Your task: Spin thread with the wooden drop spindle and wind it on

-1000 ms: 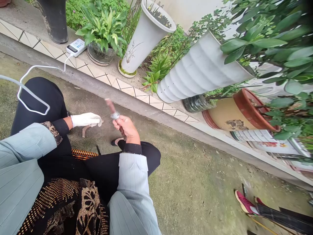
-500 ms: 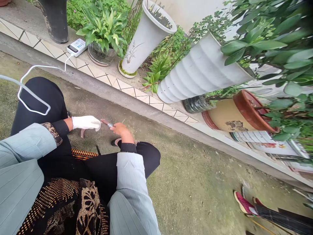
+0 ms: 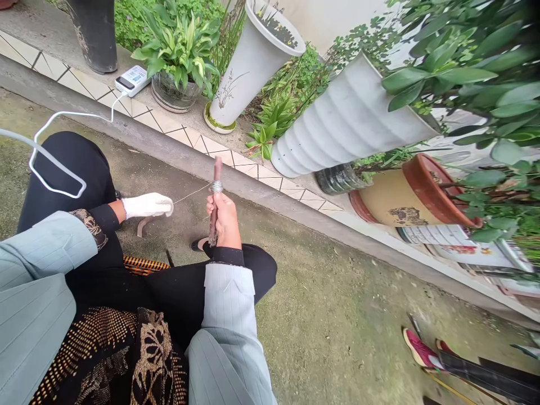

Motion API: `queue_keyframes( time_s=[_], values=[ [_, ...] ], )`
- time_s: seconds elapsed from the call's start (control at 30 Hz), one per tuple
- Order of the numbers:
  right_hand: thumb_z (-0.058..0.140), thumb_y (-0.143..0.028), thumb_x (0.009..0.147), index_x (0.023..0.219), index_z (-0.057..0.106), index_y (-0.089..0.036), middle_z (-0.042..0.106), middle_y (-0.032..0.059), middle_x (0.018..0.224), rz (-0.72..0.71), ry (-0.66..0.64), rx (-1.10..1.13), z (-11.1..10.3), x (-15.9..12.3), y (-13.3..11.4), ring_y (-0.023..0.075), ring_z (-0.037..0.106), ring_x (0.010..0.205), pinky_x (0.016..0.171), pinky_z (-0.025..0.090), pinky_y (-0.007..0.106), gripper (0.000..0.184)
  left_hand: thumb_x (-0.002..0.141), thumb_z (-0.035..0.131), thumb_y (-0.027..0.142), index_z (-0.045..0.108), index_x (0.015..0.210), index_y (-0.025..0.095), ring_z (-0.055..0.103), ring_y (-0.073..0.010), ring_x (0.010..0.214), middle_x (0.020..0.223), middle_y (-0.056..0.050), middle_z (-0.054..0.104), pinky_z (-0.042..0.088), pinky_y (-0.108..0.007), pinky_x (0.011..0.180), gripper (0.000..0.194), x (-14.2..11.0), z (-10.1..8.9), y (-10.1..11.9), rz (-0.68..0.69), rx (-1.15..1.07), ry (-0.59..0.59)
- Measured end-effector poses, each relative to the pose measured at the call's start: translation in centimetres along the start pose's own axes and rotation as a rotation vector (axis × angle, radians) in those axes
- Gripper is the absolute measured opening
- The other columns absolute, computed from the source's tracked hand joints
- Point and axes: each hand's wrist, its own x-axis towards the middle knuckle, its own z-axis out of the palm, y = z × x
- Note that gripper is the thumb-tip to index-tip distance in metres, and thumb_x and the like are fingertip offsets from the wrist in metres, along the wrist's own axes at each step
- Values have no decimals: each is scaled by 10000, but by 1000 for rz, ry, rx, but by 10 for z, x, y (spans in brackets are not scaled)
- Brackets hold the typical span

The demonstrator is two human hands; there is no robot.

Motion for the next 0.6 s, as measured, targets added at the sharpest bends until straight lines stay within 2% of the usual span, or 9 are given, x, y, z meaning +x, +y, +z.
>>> queue_keyframes(
  time_s=[0.07, 0.13, 0.2, 0.27, 0.37, 0.43, 0.53, 0.6],
  values=[
    [570, -489, 799, 879, 525, -186, 471, -18, 702, 48, 116, -68, -4, 7, 9, 73, 384, 517, 482, 336, 216, 317, 868, 490, 423, 633, 795, 122, 428, -87, 533, 682, -20, 574, 355, -199, 513, 341, -2, 2, 5, 8, 28, -100],
    [531, -455, 828, 825, 522, -181, 486, -7, 689, 129, 169, -269, -6, 13, 18, 83, 393, 520, 485, 335, 220, 274, 864, 491, 381, 637, 796, 126, 437, -86, 532, 694, -17, 579, 354, -196, 510, 301, -4, 4, 10, 3, 51, -163],
    [517, -402, 845, 779, 535, -178, 524, 12, 689, 204, 176, -577, -6, 17, 23, 99, 429, 547, 510, 341, 229, 234, 860, 490, 352, 638, 799, 129, 461, -88, 544, 725, -22, 599, 363, -194, 521, 275, -5, 4, 15, 2, 71, -199],
    [513, -366, 856, 795, 575, -181, 585, 41, 738, 272, 114, -907, -3, 18, 25, 122, 488, 611, 557, 354, 241, 205, 853, 489, 342, 636, 791, 132, 482, -93, 564, 753, -26, 619, 374, -193, 543, 264, -6, 2, 18, 14, 88, -208],
    [559, -320, 839, 800, 626, -172, 639, 78, 787, 431, -150, -1214, 4, 15, 23, 144, 542, 672, 592, 361, 255, 167, 846, 485, 363, 629, 774, 132, 490, -102, 595, 742, -21, 624, 387, -196, 586, 282, -6, -1, 19, 34, 123, -137],
    [634, -274, 782, 720, 635, -154, 628, 66, 695, 570, -389, -1233, 10, 10, 22, 132, 527, 599, 562, 359, 254, 136, 847, 476, 375, 622, 761, 128, 493, -108, 611, 713, -16, 615, 388, -201, 610, 299, -6, -3, 19, 19, 179, -22],
    [676, -247, 736, 692, 634, -139, 559, -2, 574, 705, -775, -1040, 17, 0, 20, 86, 444, 489, 505, 339, 233, 123, 848, 459, 363, 616, 735, 126, 509, -117, 637, 703, -16, 614, 395, -211, 643, 306, -5, -6, 18, -3, 242, 140],
    [674, -286, 739, 746, 640, -132, 538, -25, 577, 685, -1013, -812, 19, -7, 17, 69, 419, 487, 495, 324, 218, 158, 853, 449, 360, 608, 730, 127, 503, -114, 619, 691, -17, 603, 395, -210, 623, 307, -3, -7, 13, -11, 226, 213]
  ],
)
